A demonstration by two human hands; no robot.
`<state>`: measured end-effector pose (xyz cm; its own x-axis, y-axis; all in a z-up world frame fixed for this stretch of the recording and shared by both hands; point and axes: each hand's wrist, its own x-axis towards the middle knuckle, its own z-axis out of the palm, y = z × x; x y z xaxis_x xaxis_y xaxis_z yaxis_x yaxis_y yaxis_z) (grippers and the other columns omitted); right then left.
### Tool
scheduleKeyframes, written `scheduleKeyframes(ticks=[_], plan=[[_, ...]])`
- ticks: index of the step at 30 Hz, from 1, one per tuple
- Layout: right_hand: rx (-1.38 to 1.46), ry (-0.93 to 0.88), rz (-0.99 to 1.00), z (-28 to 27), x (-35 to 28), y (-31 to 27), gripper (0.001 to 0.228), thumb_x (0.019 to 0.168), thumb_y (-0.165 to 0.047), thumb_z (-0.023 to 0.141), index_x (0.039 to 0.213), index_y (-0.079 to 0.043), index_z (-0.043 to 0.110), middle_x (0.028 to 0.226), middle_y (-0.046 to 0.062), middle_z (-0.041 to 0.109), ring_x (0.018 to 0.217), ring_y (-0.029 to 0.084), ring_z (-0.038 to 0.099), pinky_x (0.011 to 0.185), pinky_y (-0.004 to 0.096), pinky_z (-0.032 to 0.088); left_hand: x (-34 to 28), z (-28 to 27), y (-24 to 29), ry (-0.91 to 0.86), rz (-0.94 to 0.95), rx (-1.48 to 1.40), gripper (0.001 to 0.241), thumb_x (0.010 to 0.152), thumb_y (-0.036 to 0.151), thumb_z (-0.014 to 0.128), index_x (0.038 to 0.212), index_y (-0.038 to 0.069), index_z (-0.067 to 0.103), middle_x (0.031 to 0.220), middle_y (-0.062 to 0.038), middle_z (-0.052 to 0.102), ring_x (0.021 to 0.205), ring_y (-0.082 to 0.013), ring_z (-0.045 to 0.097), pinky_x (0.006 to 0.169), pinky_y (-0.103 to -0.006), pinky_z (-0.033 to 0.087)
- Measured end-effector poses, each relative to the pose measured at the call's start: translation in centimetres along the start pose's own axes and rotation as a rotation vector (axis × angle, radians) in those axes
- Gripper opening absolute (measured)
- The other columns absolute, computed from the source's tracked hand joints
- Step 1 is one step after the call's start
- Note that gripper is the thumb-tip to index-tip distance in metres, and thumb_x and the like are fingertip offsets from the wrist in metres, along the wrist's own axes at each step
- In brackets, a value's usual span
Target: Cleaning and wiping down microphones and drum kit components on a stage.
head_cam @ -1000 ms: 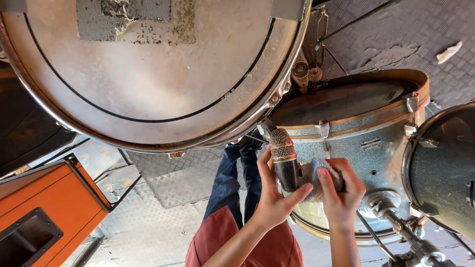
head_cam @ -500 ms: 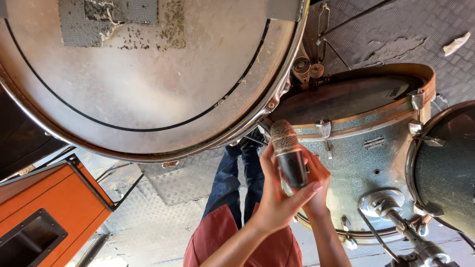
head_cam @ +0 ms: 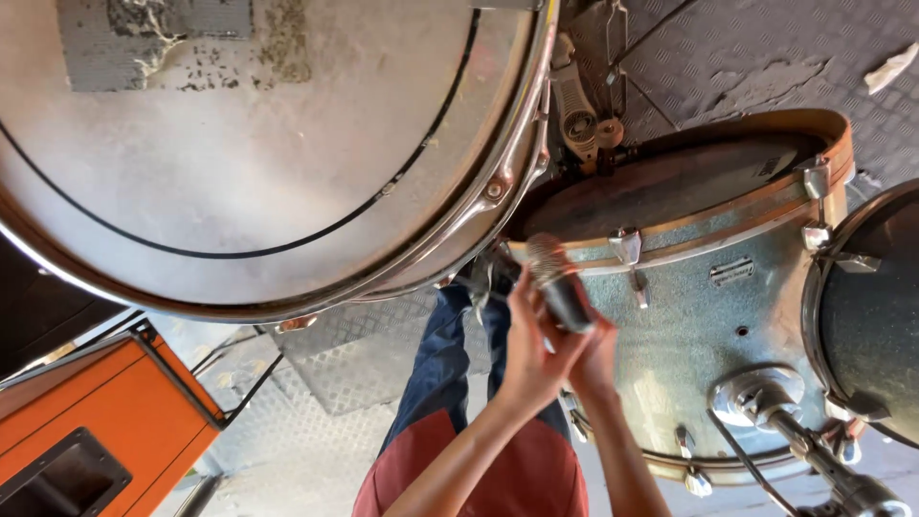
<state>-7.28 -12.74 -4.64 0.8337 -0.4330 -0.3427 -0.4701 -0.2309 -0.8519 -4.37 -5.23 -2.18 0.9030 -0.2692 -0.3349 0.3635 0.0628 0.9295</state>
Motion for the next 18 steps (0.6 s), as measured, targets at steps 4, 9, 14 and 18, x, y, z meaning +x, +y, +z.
scheduleKeyframes(ticks=[4,9,14,18], plan=[[-0.15,-0.072,-0.159,1.5,-2.4,9.3,0.025,0.072,-0.013,0.082,0.092,-0.002,0.069,0.086,0.009,0.074,0.065,0.016,0.066,0.054,0.027,0.054,-2.7,-2.1,-2.9,-0.046,0.065,0.194,0.102,0.08,-0.002,0.08,0.153,0.003,0.009,0.14,-0.025,0.055,0.122,-0.0349,0.064,0.101,-0.0457,0.053],[-0.176,-0.08,-0.257,-0.2,-4.3,7.3,0.027,0.069,-0.007,0.081,0.094,-0.002,0.069,0.089,0.01,0.074,0.068,0.019,0.067,0.059,0.03,0.053,-3.6,-1.5,0.4,0.068,0.08,0.092,0.065,0.075,0.0,0.08,0.129,-0.002,0.043,0.114,-0.017,0.07,0.095,-0.0223,0.072,0.075,-0.0279,0.057],[-0.17,-0.069,-0.34,-0.7,-4.1,1.4,0.031,0.066,-0.001,0.081,0.095,-0.002,0.07,0.092,0.01,0.074,0.071,0.021,0.068,0.063,0.032,0.053,-4.1,-2.3,1.5,0.089,-0.007,0.23,0.061,0.075,0.01,0.079,0.13,0.002,0.053,0.122,-0.012,0.059,0.094,-0.0182,0.06,0.065,-0.0241,0.05],[-0.284,-0.065,-0.32,-0.5,-4.3,0.2,0.023,0.069,0.004,0.072,0.091,0.0,0.065,0.073,0.009,0.066,0.05,0.015,0.053,0.043,0.03,0.041,-4.2,-2.8,2.8,0.047,0.149,0.37,0.055,0.079,0.018,0.073,0.132,0.008,0.062,0.14,-0.016,0.052,0.125,-0.0327,0.052,0.102,-0.0413,0.044]])
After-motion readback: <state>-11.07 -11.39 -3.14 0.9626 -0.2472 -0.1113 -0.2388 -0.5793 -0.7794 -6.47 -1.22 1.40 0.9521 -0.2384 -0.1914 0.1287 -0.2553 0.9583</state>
